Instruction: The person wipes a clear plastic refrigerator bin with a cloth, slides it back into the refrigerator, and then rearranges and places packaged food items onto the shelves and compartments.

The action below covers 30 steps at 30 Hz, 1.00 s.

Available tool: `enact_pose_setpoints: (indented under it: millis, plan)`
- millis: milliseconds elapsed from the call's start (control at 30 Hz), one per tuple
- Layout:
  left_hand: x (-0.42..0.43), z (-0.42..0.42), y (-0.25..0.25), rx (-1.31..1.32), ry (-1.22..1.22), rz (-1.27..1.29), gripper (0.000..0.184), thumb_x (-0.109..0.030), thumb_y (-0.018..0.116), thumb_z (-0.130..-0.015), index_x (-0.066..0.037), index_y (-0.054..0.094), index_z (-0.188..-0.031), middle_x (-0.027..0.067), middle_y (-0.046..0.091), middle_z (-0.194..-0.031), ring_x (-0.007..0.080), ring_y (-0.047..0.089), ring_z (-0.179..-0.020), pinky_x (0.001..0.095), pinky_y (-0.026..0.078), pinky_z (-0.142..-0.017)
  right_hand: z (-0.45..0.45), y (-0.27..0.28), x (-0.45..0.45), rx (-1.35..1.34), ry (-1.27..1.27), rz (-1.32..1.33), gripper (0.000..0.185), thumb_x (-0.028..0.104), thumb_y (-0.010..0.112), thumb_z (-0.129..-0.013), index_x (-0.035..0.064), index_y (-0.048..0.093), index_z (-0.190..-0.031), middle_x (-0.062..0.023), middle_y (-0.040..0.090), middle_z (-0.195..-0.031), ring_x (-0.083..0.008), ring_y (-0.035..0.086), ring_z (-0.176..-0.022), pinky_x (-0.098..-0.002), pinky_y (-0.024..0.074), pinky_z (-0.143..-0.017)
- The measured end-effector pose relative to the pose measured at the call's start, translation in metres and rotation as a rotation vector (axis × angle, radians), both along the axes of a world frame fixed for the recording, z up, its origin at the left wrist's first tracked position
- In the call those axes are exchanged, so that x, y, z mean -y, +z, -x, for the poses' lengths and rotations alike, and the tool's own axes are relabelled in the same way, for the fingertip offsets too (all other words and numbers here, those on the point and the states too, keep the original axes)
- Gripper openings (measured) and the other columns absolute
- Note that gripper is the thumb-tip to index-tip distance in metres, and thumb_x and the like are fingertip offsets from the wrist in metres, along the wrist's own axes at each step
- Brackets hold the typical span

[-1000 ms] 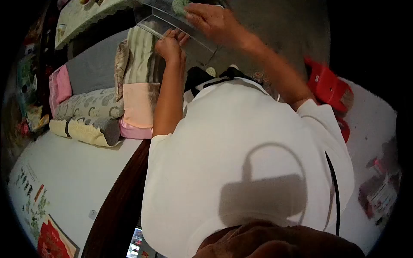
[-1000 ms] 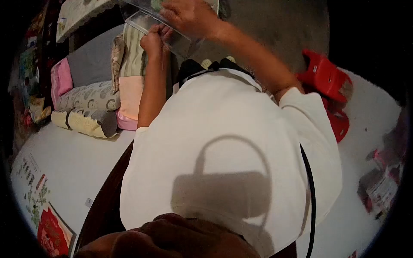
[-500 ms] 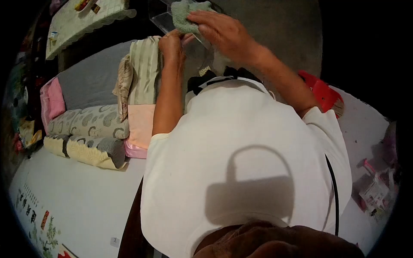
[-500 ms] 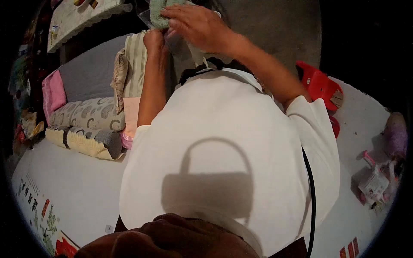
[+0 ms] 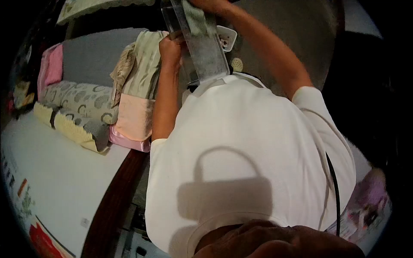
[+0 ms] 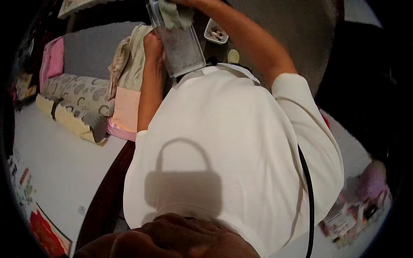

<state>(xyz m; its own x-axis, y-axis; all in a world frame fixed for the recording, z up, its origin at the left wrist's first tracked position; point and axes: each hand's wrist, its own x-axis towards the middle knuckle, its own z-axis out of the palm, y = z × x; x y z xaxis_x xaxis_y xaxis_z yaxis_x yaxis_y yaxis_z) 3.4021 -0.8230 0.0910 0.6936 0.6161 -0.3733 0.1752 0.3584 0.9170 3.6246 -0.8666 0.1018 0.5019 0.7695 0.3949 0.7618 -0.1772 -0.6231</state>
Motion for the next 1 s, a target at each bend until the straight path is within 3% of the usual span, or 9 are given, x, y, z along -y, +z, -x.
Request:
enact_pose_setpoints:
  millis: [100, 200, 267, 500, 600, 767, 800, 833, 1000]
  plan:
    - [-0.005, -0.008, 0.015, -0.047, 0.172, 0.062, 0.021, -0.003, 0.059, -0.093, 0.006, 0.072, -0.106, 0.0134, 0.073, -0.102, 0.0227, 0.070, -0.085, 0.0360, 0.057, -0.075, 0.047, -0.015, 0.032, 0.527, 0.086, -0.240, 0.048, 0.018, 0.054, -0.107, -0.0075, 0.047, -0.147, -0.0286, 0.042, -0.156, -0.0452, 0.037, -0.148, -0.0513, 0.0378, -0.117]
    - [-0.007, -0.018, 0.021, 0.051, 0.230, 0.018, 0.019, -0.004, 0.059, -0.094, 0.005, 0.072, -0.105, 0.0140, 0.073, -0.101, 0.0232, 0.070, -0.083, 0.0358, 0.056, -0.073, 0.099, 0.041, 0.085, 0.161, 0.108, -0.472, 0.042, 0.017, 0.057, -0.105, -0.0082, 0.054, -0.139, -0.0251, 0.059, -0.138, -0.0368, 0.056, -0.133, -0.0450, 0.0503, -0.104]
    - [-0.025, -0.021, -0.008, 0.122, 0.186, -0.042, 0.016, -0.005, 0.060, -0.094, 0.005, 0.072, -0.100, 0.0150, 0.073, -0.100, 0.0230, 0.071, -0.082, 0.0359, 0.057, -0.071, 0.114, 0.041, 0.119, -0.830, 0.162, -0.318, 0.056, 0.037, 0.044, -0.112, 0.0062, 0.040, -0.157, -0.0128, 0.054, -0.149, -0.0207, 0.056, -0.130, -0.0341, 0.0415, -0.112]
    - [-0.032, -0.041, -0.043, 0.222, 0.092, 0.158, 0.028, -0.013, 0.061, -0.097, 0.002, 0.065, -0.120, 0.0131, 0.071, -0.110, 0.0285, 0.068, -0.097, 0.0401, 0.058, -0.084, 0.096, 0.056, 0.164, -1.270, 0.162, -0.189, 0.050, 0.029, 0.050, -0.109, 0.0042, 0.045, -0.153, -0.0071, 0.062, -0.132, -0.0139, 0.058, -0.119, -0.0292, 0.0453, -0.105]
    - [-0.038, -0.043, -0.054, 0.533, -0.092, 0.403, 0.037, -0.020, 0.067, -0.094, -0.005, 0.067, -0.128, 0.0090, 0.072, -0.113, 0.0287, 0.068, -0.104, 0.0389, 0.055, -0.089, 0.107, 0.044, 0.164, -1.219, 0.132, -0.304, 0.047, 0.023, 0.053, -0.108, 0.0036, 0.048, -0.151, -0.0047, 0.064, -0.127, -0.0111, 0.058, -0.114, -0.0279, 0.0473, -0.101]
    - [-0.039, -0.041, -0.082, 0.250, -0.246, -0.494, 0.031, -0.021, 0.060, -0.101, -0.001, 0.062, -0.124, 0.0165, 0.066, -0.116, 0.0337, 0.065, -0.101, 0.0471, 0.057, -0.089, 0.117, 0.050, 0.165, -0.862, 0.140, -0.262, 0.046, 0.014, 0.060, -0.103, 0.0003, 0.051, -0.147, -0.0112, 0.066, -0.126, -0.0180, 0.062, -0.114, -0.0336, 0.0503, -0.099]
    - [-0.037, -0.046, -0.076, 0.247, -0.274, -0.639, 0.030, -0.019, 0.061, -0.100, -0.001, 0.063, -0.124, 0.0168, 0.067, -0.114, 0.0339, 0.065, -0.100, 0.0474, 0.057, -0.089, 0.118, 0.047, 0.159, -0.531, 0.095, -0.332, 0.046, 0.011, 0.063, -0.100, -0.0012, 0.054, -0.143, -0.0157, 0.065, -0.126, -0.0246, 0.062, -0.115, -0.0372, 0.0507, -0.099]
    - [-0.035, -0.050, -0.070, 0.209, -0.108, -0.295, 0.029, -0.016, 0.060, -0.100, 0.002, 0.062, -0.123, 0.0184, 0.067, -0.111, 0.0338, 0.066, -0.097, 0.0465, 0.058, -0.085, 0.117, 0.045, 0.156, -0.200, 0.051, -0.389, 0.045, 0.007, 0.065, -0.096, -0.0026, 0.056, -0.139, -0.0202, 0.065, -0.127, -0.0311, 0.063, -0.116, -0.0408, 0.0512, -0.099]
    - [-0.036, -0.055, -0.029, 0.185, 0.486, 0.331, 0.032, -0.003, 0.061, -0.095, 0.013, 0.058, -0.122, 0.0243, 0.066, -0.111, 0.0334, 0.069, -0.087, 0.0446, 0.061, -0.074, 0.111, 0.041, 0.157, -0.058, -0.098, -0.229, 0.043, 0.001, 0.068, -0.087, -0.0035, 0.061, -0.129, -0.0230, 0.064, -0.125, -0.0405, 0.061, -0.114, -0.0458, 0.0510, -0.094]
